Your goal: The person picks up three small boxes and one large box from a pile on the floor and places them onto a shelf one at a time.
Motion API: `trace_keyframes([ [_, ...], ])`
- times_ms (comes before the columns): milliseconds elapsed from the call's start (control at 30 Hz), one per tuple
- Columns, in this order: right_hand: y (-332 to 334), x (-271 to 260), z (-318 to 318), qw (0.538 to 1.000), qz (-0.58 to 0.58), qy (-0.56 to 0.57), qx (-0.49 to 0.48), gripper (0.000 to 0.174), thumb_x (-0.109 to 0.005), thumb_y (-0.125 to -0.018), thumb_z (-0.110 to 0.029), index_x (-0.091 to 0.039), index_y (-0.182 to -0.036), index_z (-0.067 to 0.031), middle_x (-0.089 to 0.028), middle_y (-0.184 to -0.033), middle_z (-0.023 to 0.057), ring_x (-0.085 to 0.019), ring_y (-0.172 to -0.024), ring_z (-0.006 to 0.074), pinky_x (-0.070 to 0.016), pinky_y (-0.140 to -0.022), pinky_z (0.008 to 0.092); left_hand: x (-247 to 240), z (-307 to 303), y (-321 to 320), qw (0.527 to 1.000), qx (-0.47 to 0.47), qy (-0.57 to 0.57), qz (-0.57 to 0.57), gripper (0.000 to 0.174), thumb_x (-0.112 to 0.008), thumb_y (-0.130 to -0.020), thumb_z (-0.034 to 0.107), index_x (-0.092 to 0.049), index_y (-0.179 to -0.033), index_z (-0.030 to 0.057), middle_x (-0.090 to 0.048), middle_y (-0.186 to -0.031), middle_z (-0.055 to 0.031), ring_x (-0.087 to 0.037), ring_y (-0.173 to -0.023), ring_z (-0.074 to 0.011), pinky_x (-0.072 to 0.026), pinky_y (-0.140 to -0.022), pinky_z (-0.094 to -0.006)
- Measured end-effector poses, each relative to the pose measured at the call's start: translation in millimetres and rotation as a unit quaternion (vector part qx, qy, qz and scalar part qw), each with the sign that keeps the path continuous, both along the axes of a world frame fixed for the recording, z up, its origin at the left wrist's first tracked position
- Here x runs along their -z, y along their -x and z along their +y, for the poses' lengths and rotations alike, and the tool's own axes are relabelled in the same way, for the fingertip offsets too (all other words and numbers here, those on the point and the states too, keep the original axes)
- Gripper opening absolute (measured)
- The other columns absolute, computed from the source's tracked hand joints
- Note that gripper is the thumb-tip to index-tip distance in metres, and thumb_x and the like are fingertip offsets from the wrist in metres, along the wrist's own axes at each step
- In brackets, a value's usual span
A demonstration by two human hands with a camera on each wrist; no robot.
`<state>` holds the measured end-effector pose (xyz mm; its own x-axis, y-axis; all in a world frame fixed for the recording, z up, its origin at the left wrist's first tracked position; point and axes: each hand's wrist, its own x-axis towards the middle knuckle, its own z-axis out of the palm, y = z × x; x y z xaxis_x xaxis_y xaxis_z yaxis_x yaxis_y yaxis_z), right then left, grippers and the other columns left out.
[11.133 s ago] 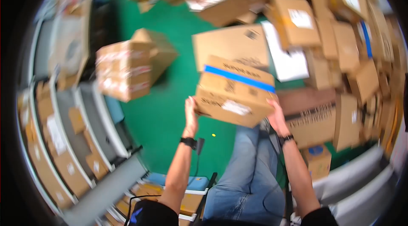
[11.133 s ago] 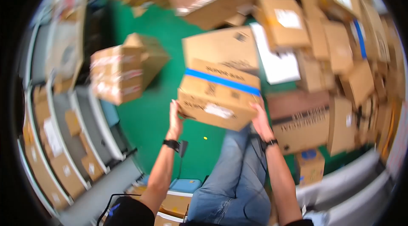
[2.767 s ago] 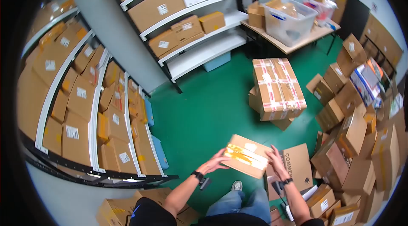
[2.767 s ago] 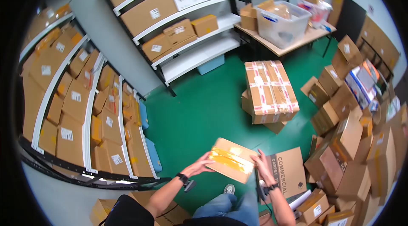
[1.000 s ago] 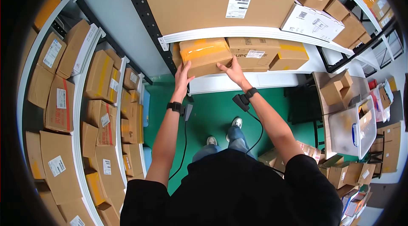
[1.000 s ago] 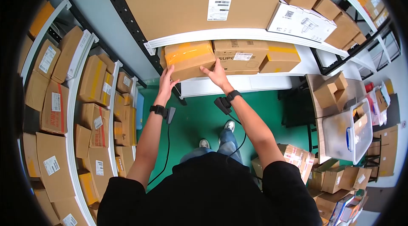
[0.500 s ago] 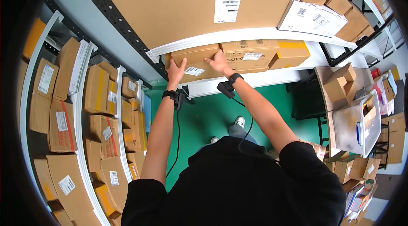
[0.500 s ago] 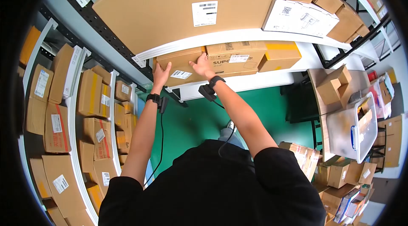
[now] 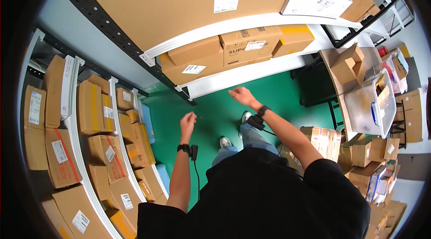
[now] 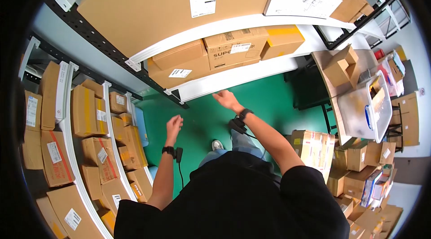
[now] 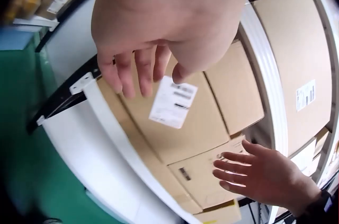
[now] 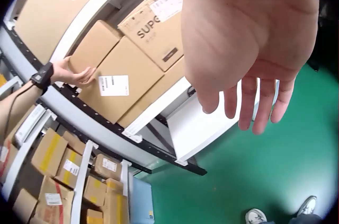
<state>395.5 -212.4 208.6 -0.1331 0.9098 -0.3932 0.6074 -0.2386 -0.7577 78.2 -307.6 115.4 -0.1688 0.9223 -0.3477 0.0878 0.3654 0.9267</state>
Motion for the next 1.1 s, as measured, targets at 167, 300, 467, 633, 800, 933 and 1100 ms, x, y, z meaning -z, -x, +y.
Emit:
trace_keyframes([
  [167, -62.5, 40.9, -66.4, 0.995, 0.038, 0.065, 0.073, 0.048, -0.06, -0.094, -0.043, -0.068, -0.103, 0.0034, -0.072, -0.087, 0.0139, -0.07, -0.078, 0.0197, -0.0556, -0.073, 0.0333, 8.1, -11.7, 0.6, 0.996, -0.024, -0.022, 0.086, 0.044, -0.063, -0.096, 0.034, -0.059, -0.128, 0.0039, -0.069, -0.093, -0.0048, -0.062, -0.077, -0.0104, -0.0484, -0.065, -0.0253],
  [300, -57.0, 17.8, -70.1, 0.992, 0.057, 0.069, 0.09, 0.047, -0.059, -0.095, -0.041, -0.067, -0.103, 0.0043, -0.072, -0.089, 0.0138, -0.07, -0.079, 0.0203, -0.0555, -0.074, 0.0339, -85.5, 65.5, -15.5, 0.987, -0.101, -0.12, -0.014, 0.061, -0.062, -0.095, 0.043, -0.047, -0.14, 0.0052, -0.065, -0.107, -0.0097, -0.063, -0.089, -0.0159, -0.0509, -0.073, -0.03],
  [467, -34.8, -1.0, -71.9, 0.995, 0.067, 0.041, 0.062, 0.047, -0.058, -0.096, -0.042, -0.064, -0.113, 0.0022, -0.071, -0.096, 0.0124, -0.068, -0.084, 0.0181, -0.0541, -0.075, 0.0327, -175.6, 164.2, -32.7, 0.973, -0.12, -0.092, -0.173, 0.09, -0.061, -0.087, 0.064, -0.028, -0.15, 0.0082, -0.043, -0.141, -0.0167, -0.058, -0.11, -0.0355, -0.0508, -0.091, -0.0406],
  [633, -53.3, 16.4, -106.2, 0.999, 0.007, 0.027, -0.018, 0.045, -0.06, -0.094, -0.042, -0.066, -0.111, -0.0011, -0.072, -0.095, 0.016, -0.07, -0.086, 0.0247, -0.0548, -0.08, 0.037, -203.7, 200.6, -45.3, 0.966, -0.158, 0.007, -0.205, 0.101, -0.066, -0.078, 0.069, -0.022, -0.15, 0.0133, -0.03, -0.15, -0.0146, -0.051, -0.119, -0.0371, -0.0504, -0.094, -0.0447],
  [800, -118.3, 54.9, -140.8, 0.994, -0.059, 0.089, -0.015, 0.045, -0.062, -0.091, -0.042, -0.067, -0.112, -0.0033, -0.072, -0.101, 0.0176, -0.069, -0.093, 0.0299, -0.0536, -0.086, 0.0403, -208.4, 212.7, -47.1, 0.911, -0.208, 0.061, -0.35, 0.091, -0.074, -0.073, 0.057, -0.035, -0.142, 0.0127, -0.037, -0.134, -0.0162, -0.041, -0.12, -0.0319, -0.0515, -0.094, -0.044],
  [933, -166.8, 85.0, -163.0, 0.987, -0.116, 0.104, 0.033, 0.047, -0.064, -0.087, -0.044, -0.069, -0.11, -0.0038, -0.072, -0.102, 0.0184, -0.068, -0.097, 0.0331, -0.0526, -0.089, 0.0416, -194.2, 209.5, -51.5, 0.906, -0.186, -0.006, -0.38, 0.085, -0.075, -0.07, 0.053, -0.04, -0.139, 0.0184, -0.029, -0.137, -0.019, -0.033, -0.124, -0.0319, -0.0537, -0.091, -0.0445],
  [1100, -198.2, 97.5, -187.1, 0.98, -0.141, 0.13, 0.058, 0.046, -0.065, -0.086, -0.045, -0.071, -0.107, -0.0046, -0.072, -0.1, 0.0184, -0.068, -0.097, 0.034, -0.0523, -0.089, 0.0418, -189.4, 214.6, -62.0, 0.893, -0.301, 0.02, -0.334, 0.09, -0.079, -0.066, 0.053, -0.041, -0.137, 0.0134, -0.033, -0.13, -0.0182, -0.037, -0.117, -0.0298, -0.0556, -0.087, -0.0408],
])
